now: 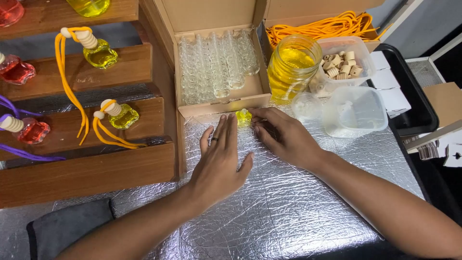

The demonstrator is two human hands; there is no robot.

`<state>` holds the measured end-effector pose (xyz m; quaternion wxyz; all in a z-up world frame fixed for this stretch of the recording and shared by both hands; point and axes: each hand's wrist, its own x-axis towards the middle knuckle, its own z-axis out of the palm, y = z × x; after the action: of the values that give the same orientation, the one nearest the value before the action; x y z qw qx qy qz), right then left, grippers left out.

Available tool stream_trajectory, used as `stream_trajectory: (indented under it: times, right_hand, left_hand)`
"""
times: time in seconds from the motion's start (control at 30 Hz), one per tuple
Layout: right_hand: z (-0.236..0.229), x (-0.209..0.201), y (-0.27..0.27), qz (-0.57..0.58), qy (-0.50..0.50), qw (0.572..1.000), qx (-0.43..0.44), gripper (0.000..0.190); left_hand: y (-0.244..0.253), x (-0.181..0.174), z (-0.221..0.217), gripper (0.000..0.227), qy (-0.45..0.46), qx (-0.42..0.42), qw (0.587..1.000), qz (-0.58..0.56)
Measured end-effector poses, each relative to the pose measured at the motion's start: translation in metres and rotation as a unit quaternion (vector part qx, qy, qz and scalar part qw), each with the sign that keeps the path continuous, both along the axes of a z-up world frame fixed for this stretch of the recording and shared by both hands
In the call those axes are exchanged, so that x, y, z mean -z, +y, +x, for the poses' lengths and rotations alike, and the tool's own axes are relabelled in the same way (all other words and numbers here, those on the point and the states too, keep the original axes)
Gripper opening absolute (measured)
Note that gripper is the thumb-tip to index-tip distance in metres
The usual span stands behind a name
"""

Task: Assembling a small perfume bottle by threading a yellow cord through a wooden cap and attaching it to the bottle.

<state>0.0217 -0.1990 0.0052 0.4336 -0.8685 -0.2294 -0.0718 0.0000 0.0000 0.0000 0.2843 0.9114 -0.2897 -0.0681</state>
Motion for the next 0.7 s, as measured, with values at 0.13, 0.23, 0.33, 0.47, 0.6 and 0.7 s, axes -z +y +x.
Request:
stream_trajectory:
  times: [0.13,0.23,0.33,0.47,0.6,0.7]
  right_hand:
    - [0.000,-0.001,0.000,0.015,0.005,1.000,0.016,0.034]
    - [-0.004,0.005,-0.002,0.014,0.002,0.999,0.032,0.034]
    - [-0.004,0.010,-0.004,0.003,-0.023,0.999,0.046,0.028]
    - [-0.005,0.006,-0.001,-0.024,-0.103,0.994,0.019,0.024]
    - [-0.009,0.015,-0.001,-0.021,-0.220,0.975,-0.005,0.017]
    - [-0.014,0.003,-0.002,-0.022,-0.270,0.963,-0.009,0.015]
  left_hand:
    - [0.000,-0.010,-0.001,0.085,0.007,-0.029,0.999,-0.031]
    - [0.001,-0.005,-0.001,0.081,-0.003,-0.036,0.995,-0.089]
    - [0.002,0.012,0.003,0.072,-0.040,-0.041,0.989,-0.137]
    - [0.000,0.034,0.014,0.040,-0.179,0.036,0.967,-0.175]
    - [-0.009,0.073,0.015,0.014,-0.244,0.101,0.939,-0.221]
    - [-0.011,0.062,0.007,0.010,-0.283,0.116,0.931,-0.198]
